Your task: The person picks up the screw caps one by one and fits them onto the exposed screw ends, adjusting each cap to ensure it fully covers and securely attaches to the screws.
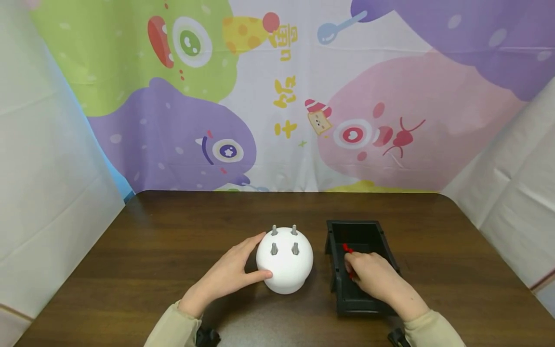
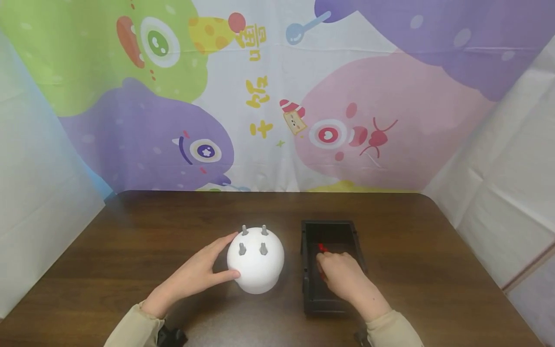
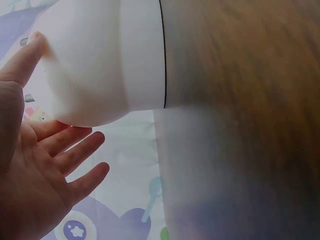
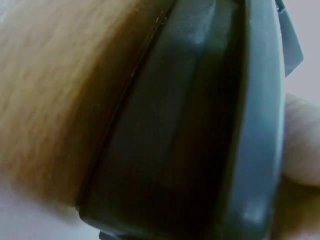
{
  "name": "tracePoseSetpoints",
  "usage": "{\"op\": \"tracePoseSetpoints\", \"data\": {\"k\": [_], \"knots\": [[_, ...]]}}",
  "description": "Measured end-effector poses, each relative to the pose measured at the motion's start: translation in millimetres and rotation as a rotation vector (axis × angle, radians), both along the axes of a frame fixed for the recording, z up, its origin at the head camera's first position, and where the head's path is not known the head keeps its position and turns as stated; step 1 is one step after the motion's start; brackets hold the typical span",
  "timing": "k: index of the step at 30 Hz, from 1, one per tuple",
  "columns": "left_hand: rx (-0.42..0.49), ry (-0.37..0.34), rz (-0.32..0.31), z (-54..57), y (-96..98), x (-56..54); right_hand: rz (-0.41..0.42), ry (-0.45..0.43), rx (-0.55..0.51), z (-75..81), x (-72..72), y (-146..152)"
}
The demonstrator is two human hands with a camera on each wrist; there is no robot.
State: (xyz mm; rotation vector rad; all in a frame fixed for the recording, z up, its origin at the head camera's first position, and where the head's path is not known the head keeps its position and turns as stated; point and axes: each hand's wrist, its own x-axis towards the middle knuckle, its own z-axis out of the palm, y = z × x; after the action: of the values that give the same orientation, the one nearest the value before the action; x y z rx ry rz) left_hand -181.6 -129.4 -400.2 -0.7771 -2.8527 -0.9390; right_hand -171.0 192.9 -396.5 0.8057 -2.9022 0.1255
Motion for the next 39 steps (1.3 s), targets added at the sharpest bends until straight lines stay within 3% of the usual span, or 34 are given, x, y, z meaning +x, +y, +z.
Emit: {"op": "tracePoseSetpoints", "data": {"k": [39], "knots": [[0.030, -0.028, -0.029, -1.4, -0.4, 0.3, -0.057, 0.063, -0.076, 23.7, 9.3, 2]]}}
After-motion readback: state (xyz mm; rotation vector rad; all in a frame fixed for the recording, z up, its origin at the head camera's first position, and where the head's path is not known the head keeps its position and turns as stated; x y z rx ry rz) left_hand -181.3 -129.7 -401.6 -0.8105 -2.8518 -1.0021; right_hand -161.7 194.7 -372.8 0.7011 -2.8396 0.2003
